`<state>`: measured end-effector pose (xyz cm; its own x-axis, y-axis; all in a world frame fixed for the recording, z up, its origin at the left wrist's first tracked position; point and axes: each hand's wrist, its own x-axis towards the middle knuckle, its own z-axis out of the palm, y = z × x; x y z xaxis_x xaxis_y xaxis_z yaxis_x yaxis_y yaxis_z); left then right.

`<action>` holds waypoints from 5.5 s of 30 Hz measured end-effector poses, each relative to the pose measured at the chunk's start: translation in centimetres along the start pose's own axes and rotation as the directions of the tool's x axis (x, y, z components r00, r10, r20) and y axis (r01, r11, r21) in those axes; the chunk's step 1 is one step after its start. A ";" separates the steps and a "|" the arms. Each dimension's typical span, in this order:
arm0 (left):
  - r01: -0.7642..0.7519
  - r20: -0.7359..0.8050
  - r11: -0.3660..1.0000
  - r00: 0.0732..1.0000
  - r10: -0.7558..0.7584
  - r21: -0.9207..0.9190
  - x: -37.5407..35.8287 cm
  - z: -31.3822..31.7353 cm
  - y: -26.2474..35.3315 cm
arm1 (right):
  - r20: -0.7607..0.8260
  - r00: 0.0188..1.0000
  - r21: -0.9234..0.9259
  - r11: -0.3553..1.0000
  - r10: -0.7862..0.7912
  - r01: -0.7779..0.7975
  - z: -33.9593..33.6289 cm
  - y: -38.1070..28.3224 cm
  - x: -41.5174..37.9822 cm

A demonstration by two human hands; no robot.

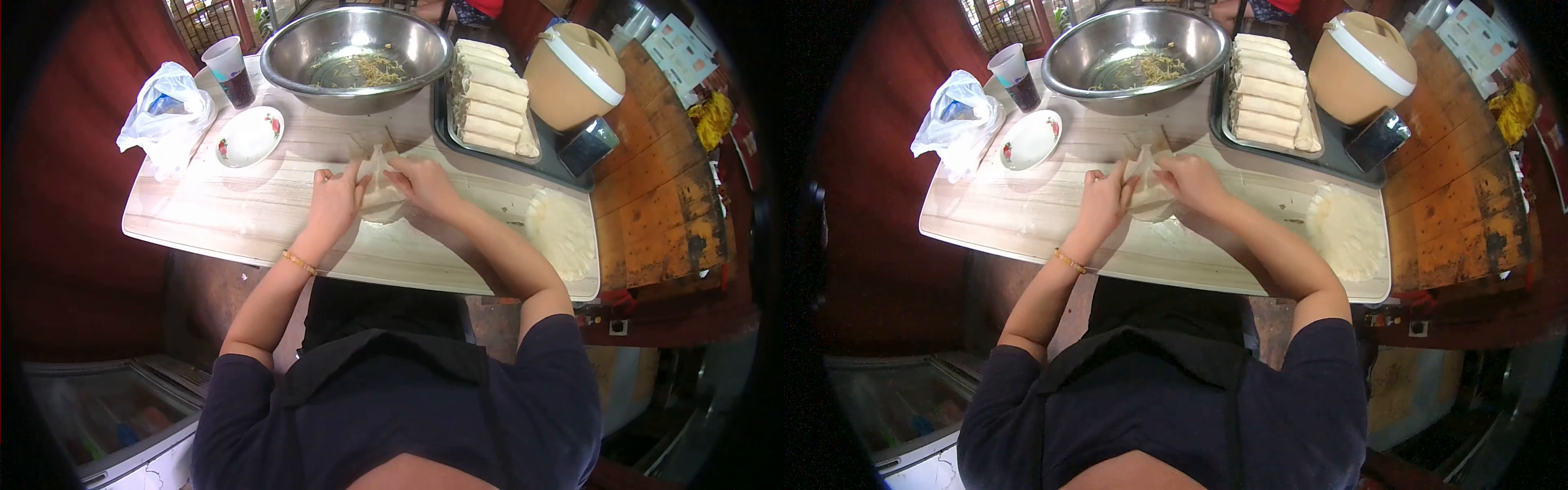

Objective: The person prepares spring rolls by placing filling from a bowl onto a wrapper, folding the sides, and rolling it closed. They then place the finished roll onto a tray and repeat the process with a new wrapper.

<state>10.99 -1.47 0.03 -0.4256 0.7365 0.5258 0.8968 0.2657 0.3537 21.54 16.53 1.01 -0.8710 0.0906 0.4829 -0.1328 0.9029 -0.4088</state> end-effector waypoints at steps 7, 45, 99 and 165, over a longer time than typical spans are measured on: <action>0.204 0.019 0.932 0.978 -0.208 -0.298 0.8 1.4 -1.4 | 0.261 0.917 0.306 0.875 0.302 -0.375 0.7 1.5 2.3; -0.186 0.188 0.980 0.962 0.196 -0.069 0.7 -1.4 -0.8 | 0.125 0.922 -0.144 0.913 -0.366 0.381 -0.7 0.2 0.2; -0.173 0.083 0.984 0.981 0.175 -0.033 2.3 1.3 0.0 | 0.122 0.988 -0.208 0.971 -0.095 0.119 0.7 -0.3 0.4; 0.329 0.151 0.676 0.939 -0.310 -0.659 -1.1 -4.4 -4.4 | 0.109 0.938 -0.511 0.791 -0.329 0.337 1.7 2.6 5.6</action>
<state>7.03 -6.21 1.30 -0.6591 0.7029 0.2676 0.3867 0.0115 0.9221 15.49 18.69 1.28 -0.8252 -0.2577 0.5027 -0.1567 0.9594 0.2345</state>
